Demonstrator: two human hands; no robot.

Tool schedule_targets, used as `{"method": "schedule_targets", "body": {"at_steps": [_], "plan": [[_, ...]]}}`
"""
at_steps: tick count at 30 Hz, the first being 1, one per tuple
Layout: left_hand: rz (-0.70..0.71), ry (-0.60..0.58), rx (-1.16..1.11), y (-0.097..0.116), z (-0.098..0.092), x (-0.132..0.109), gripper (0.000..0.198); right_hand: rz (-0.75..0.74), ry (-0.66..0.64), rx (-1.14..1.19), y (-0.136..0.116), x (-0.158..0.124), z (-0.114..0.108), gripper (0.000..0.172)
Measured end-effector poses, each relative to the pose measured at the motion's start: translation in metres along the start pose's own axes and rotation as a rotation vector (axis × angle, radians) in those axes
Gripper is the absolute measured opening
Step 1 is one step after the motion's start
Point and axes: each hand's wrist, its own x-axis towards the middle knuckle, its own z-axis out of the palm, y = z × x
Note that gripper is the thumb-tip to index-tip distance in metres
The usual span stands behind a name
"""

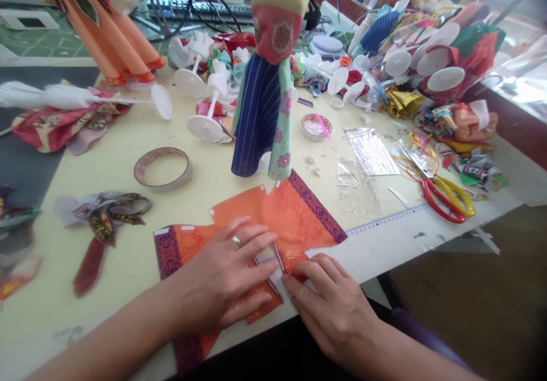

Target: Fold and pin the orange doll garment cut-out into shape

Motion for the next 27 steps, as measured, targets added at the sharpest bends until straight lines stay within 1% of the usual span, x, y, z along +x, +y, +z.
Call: {"method": "schedule_targets", "body": {"at_steps": [3, 6, 11, 16, 22, 27], "plan": [[0.016, 0.010, -0.008, 0.0011, 0.0030, -0.0002, 0.029, 0.008, -0.001, 0.003, -0.0004, -0.0005, -0.0001, 0.028], [0.017, -0.006, -0.015, 0.0021, 0.0043, -0.0001, 0.030, 0.013, -0.004, 0.010, -0.0006, -0.0006, -0.0004, 0.031], [0.006, -0.009, -0.017, 0.0030, 0.0030, 0.0014, 0.028, 0.010, 0.005, 0.014, -0.0003, -0.0002, -0.0010, 0.030], [0.031, -0.049, 0.002, 0.0021, 0.0008, 0.0030, 0.031, 0.008, 0.009, 0.008, -0.0002, 0.0005, -0.0015, 0.029], [0.011, -0.006, -0.016, 0.0021, 0.0041, 0.0028, 0.030, 0.002, 0.007, -0.006, -0.0001, 0.0002, -0.0010, 0.030], [0.018, -0.010, -0.027, 0.0032, 0.0042, 0.0030, 0.031, 0.006, 0.008, -0.012, -0.0008, 0.0003, -0.0010, 0.030]]}}
